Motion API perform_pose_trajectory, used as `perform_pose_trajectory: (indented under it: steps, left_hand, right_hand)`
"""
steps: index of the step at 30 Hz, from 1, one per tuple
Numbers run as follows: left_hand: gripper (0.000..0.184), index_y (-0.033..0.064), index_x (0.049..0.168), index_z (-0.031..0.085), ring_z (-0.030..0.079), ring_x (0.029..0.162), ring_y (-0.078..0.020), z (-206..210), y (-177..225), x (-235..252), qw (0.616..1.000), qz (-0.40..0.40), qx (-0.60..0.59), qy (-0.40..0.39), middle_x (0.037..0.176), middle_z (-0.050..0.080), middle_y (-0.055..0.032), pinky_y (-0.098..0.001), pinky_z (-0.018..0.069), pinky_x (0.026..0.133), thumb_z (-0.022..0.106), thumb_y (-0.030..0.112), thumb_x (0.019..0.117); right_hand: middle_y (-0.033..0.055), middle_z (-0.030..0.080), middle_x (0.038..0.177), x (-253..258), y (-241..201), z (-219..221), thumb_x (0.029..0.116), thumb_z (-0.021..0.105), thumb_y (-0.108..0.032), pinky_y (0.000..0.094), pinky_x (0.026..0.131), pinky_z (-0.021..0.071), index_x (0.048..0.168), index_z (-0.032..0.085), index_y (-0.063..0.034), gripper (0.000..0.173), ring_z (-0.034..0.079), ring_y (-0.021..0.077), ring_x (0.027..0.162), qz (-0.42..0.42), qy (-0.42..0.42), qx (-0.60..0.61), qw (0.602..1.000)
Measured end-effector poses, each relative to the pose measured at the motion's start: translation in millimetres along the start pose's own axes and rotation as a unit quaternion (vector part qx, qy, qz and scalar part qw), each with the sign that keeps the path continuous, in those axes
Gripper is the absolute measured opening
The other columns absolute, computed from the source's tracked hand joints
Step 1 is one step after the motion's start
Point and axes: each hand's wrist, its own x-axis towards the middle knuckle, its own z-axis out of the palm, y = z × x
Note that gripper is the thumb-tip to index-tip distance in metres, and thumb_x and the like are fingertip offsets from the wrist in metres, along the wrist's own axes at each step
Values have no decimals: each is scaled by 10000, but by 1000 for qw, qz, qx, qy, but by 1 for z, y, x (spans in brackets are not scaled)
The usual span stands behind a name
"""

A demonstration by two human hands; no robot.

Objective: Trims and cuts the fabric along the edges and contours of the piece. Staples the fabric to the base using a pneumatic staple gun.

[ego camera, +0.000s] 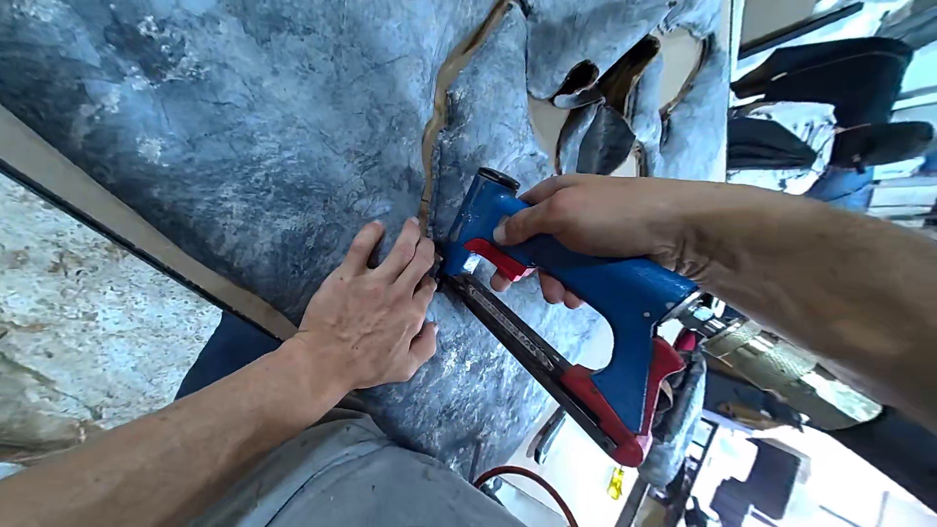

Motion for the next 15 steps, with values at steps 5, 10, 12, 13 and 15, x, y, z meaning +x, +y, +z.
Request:
perform_pose_trajectory:
  steps: [5,10,12,13,15]
  left_hand:
    - [588,133,1157,772,337,1514,-376,1,2,0,1000,-6,-13,0,1518,532,-153,-638,196,1208,431,551,924]
    - [582,138,1142,775,329,1519,-371,1,0,0,1000,-5,-13,-3,1522,531,-143,-638,206,1203,432,551,916]
    - [572,146,1125,780,331,1517,-368,2,1,0,1000,-7,-13,4,1517,536,-141,-632,216,1197,444,556,908]
    - [576,149,1126,779,333,1515,-371,2,1,0,1000,-6,-13,7,1518,533,-147,-632,225,1192,449,564,902]
    - [582,141,1134,772,343,1506,-391,-2,-3,-1,1000,5,-16,6,1529,513,-170,-631,258,1180,461,578,906]
  right_hand:
    - [167,728,919,-5,-2,7,1106,413,-252,354,455,584,1168,551,-50,252,680,236,533,0,13,-2,1000]
    - [179,715,887,-4,-7,9,1097,426,-231,346,450,574,1164,546,-36,239,664,238,517,5,17,-7,1000]
    - [170,696,838,-3,-6,9,1090,437,-229,341,442,567,1147,542,-33,230,647,224,499,8,19,-6,1000]
    - [166,693,835,-3,-5,9,1090,434,-233,339,444,565,1151,537,-37,229,645,221,502,10,20,-5,1000]
    - [172,701,849,-5,-2,8,1097,424,-240,346,449,571,1166,536,-38,241,656,231,512,3,19,-2,1000]
